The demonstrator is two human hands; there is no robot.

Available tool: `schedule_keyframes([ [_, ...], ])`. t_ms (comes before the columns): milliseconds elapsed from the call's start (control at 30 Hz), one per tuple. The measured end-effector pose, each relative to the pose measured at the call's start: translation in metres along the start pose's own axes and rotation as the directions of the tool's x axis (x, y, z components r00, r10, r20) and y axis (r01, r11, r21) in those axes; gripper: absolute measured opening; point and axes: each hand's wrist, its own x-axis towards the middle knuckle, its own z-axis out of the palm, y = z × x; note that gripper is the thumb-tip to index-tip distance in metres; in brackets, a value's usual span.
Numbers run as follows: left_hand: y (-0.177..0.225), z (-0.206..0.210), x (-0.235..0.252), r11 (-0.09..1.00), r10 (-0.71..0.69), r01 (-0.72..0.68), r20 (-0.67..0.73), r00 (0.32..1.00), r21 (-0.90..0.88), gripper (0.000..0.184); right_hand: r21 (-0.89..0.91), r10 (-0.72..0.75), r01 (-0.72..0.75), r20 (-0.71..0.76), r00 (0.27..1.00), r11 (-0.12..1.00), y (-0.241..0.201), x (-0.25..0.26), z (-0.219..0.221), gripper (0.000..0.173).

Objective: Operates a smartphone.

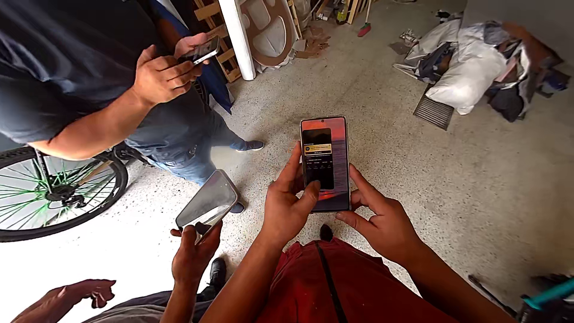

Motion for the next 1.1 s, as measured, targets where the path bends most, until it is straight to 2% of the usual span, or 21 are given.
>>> schedule_keyframes([
  [167, -0.005, 0.004, -0.001, 0.992, -0.008, 0.013, 0.041, 0.999, -0.124, 0.07, -0.008, 0.019, -0.019, -0.011, 1.0, 1.0, 0.003, -0.007, -0.006, 0.087],
  [267, -0.005, 0.008, 0.001, 0.995, 0.008, -0.006, 0.019, 1.0, -0.099, 0.066, -0.009, 0.008, -0.009, -0.026, 1.0, 1.0, 0.004, -0.01, -0.008, 0.086],
  [433, -0.005, 0.011, 0.006, 0.999, 0.002, 0.005, 0.155, 0.988, -0.045, 0.093, -0.004, -0.002, 0.002, -0.055, 0.998, 1.0, 0.004, -0.011, -0.012, 0.085],
  [500, -0.007, 0.012, 0.008, 0.999, 0.011, -0.003, 0.195, 0.981, -0.042, 0.098, -0.02, -0.002, 0.001, -0.066, 0.998, 1.0, 0.005, -0.012, -0.013, 0.085],
  [667, -0.01, -0.005, 0.012, 0.995, 0.006, 0.042, 0.453, 0.892, -0.095, 0.118, 0.079, 0.087, -0.085, -0.022, 0.996, 0.993, 0.004, -0.016, -0.021, 0.086],
  [867, -0.009, -0.001, 0.011, 0.999, 0.027, -0.013, 0.464, 0.886, -0.035, 0.125, 0.079, 0.071, -0.069, -0.018, 0.997, 0.994, 0.006, -0.017, -0.024, 0.085],
  [933, -0.006, 0.003, 0.009, 1.0, 0.004, -0.016, 0.392, 0.92, 0.027, 0.12, 0.07, 0.051, -0.049, -0.026, 0.998, 0.996, 0.006, -0.016, -0.025, 0.085],
  [967, -0.006, 0.007, 0.008, 0.999, 0.001, -0.015, 0.319, 0.948, 0.043, 0.109, 0.06, 0.041, -0.04, -0.026, 0.999, 0.997, 0.006, -0.015, -0.026, 0.085],
  [1033, -0.006, 0.015, 0.005, 1.0, -0.003, 0.0, 0.14, 0.99, 0.022, 0.074, 0.06, 0.031, -0.029, -0.02, 0.999, 0.998, 0.006, -0.014, -0.026, 0.085],
  [1067, -0.005, 0.016, 0.004, 1.0, -0.009, 0.01, 0.105, 0.994, -0.005, 0.063, 0.069, 0.032, -0.031, -0.016, 0.999, 0.997, 0.006, -0.014, -0.025, 0.085],
  [1100, -0.004, 0.015, 0.004, 0.999, -0.011, 0.016, 0.123, 0.992, -0.038, 0.061, 0.069, 0.036, -0.035, -0.014, 0.999, 0.997, 0.007, -0.014, -0.025, 0.085],
])
